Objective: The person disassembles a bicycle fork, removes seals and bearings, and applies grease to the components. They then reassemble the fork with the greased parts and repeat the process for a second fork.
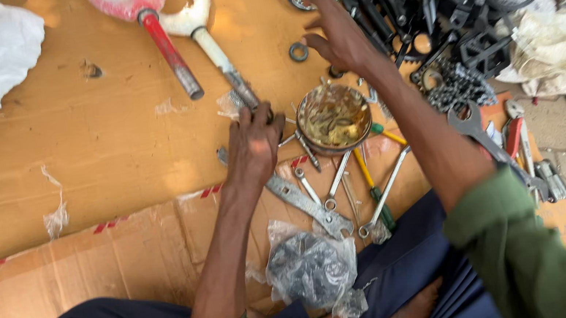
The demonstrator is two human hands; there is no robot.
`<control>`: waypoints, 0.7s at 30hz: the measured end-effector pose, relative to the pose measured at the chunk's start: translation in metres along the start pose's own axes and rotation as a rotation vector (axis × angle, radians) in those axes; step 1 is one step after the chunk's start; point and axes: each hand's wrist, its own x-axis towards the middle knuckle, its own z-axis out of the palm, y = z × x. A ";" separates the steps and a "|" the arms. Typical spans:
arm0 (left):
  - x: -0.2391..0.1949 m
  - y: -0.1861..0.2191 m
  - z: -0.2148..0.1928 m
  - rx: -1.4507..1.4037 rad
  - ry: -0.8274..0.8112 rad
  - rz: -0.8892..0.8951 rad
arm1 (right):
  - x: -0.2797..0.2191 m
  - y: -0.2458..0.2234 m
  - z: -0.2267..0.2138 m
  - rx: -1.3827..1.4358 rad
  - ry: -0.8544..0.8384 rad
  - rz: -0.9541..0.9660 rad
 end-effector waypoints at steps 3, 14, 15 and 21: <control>-0.002 0.004 0.002 0.043 -0.079 -0.027 | -0.050 -0.031 -0.020 0.079 0.171 0.002; 0.003 0.001 -0.011 -0.113 0.227 -0.411 | -0.210 -0.150 -0.042 0.481 0.362 0.213; 0.002 0.001 -0.019 -0.212 0.359 -0.438 | -0.211 -0.154 -0.039 0.511 0.345 0.192; -0.004 0.005 -0.070 -0.296 0.339 -0.665 | -0.200 -0.191 -0.037 0.343 0.169 0.143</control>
